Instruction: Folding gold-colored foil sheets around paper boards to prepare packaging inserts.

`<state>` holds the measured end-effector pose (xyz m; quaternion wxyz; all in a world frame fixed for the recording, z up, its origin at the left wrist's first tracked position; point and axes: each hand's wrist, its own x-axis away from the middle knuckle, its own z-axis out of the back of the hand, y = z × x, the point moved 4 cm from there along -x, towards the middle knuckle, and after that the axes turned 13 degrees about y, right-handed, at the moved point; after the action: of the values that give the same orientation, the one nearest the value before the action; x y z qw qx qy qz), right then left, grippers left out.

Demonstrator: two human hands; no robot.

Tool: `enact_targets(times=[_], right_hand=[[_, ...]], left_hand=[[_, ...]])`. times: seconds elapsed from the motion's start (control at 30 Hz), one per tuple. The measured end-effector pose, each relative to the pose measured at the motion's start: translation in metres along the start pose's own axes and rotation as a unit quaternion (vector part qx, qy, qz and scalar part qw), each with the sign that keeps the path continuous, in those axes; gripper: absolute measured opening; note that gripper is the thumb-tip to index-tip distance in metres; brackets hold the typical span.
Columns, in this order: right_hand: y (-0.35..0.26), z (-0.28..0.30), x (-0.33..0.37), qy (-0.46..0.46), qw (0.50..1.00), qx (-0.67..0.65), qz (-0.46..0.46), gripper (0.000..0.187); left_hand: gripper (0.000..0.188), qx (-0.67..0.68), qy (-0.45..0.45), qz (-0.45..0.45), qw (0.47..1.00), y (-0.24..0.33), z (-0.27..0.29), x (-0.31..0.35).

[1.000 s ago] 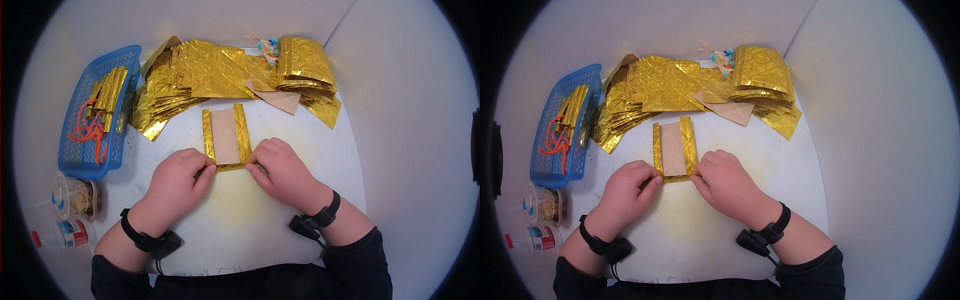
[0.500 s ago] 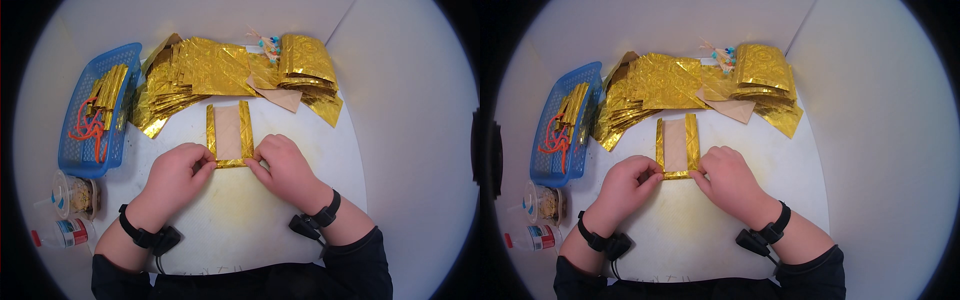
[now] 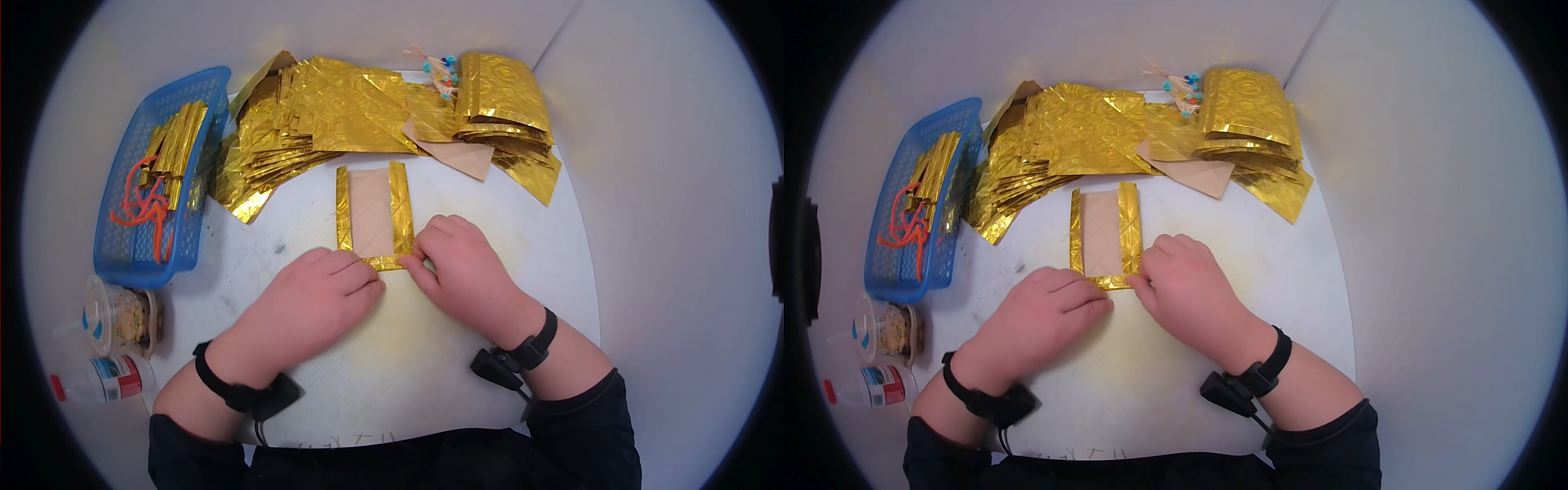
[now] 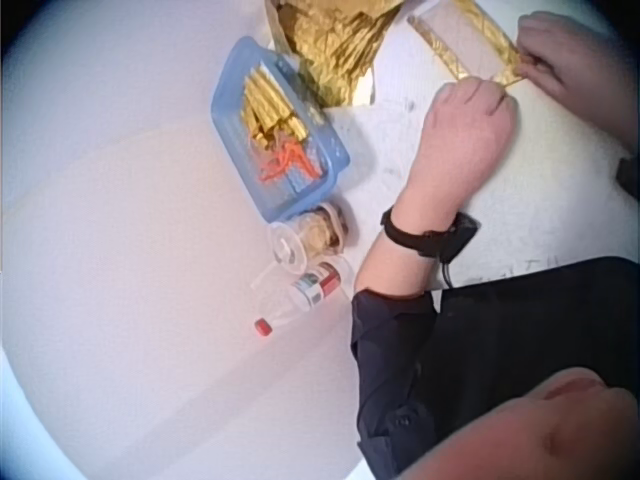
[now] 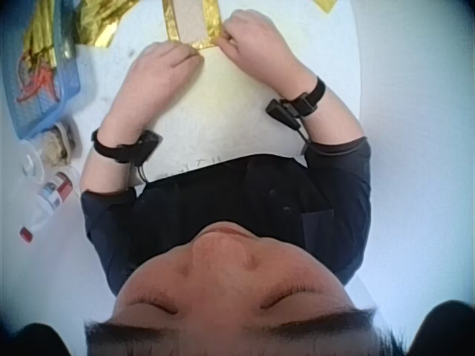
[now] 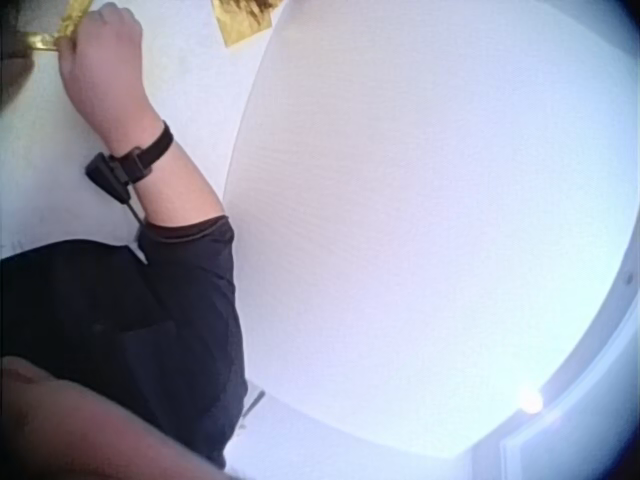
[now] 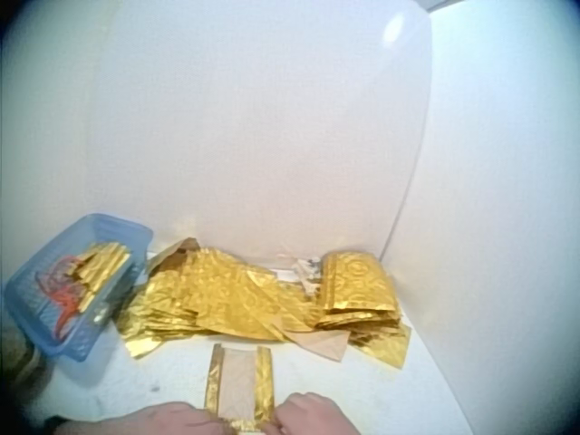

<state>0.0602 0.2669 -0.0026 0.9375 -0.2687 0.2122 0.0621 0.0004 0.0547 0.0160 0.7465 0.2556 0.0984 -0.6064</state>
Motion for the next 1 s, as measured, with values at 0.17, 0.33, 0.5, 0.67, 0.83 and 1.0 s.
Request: enact_targets(times=[0.17,0.33,0.5,0.67,0.83,1.0], right_hand=[[0.002,0.002,0.0,0.015,1.0,-0.012,-0.008,0.025],[0.003,0.006,-0.002,0.037,0.999,-0.021,-0.007,0.016],[-0.015,0.008,0.005,-0.004,0.968,-0.028,0.249,0.017],[-0.016,0.007,0.005,-0.039,0.978,-0.011,0.204,0.014],[-0.017,0.009,0.006,-0.054,0.984,0.003,0.172,0.015],[-0.021,0.009,0.009,-0.021,0.98,-0.005,0.2,0.026]], left_hand=[[0.047,-0.042,-0.019,0.037,0.998,0.018,-0.002,0.0],[0.061,-0.04,-0.025,0.061,0.997,0.022,-0.008,0.002],[0.059,-0.053,-0.006,0.065,0.996,0.025,-0.005,0.001],[0.054,-0.049,0.008,0.1,0.994,0.019,-0.006,0.008],[0.052,-0.058,-0.034,0.119,0.991,0.021,0.003,0.01],[0.055,-0.131,-0.05,0.1,0.985,0.037,-0.003,0.02]])
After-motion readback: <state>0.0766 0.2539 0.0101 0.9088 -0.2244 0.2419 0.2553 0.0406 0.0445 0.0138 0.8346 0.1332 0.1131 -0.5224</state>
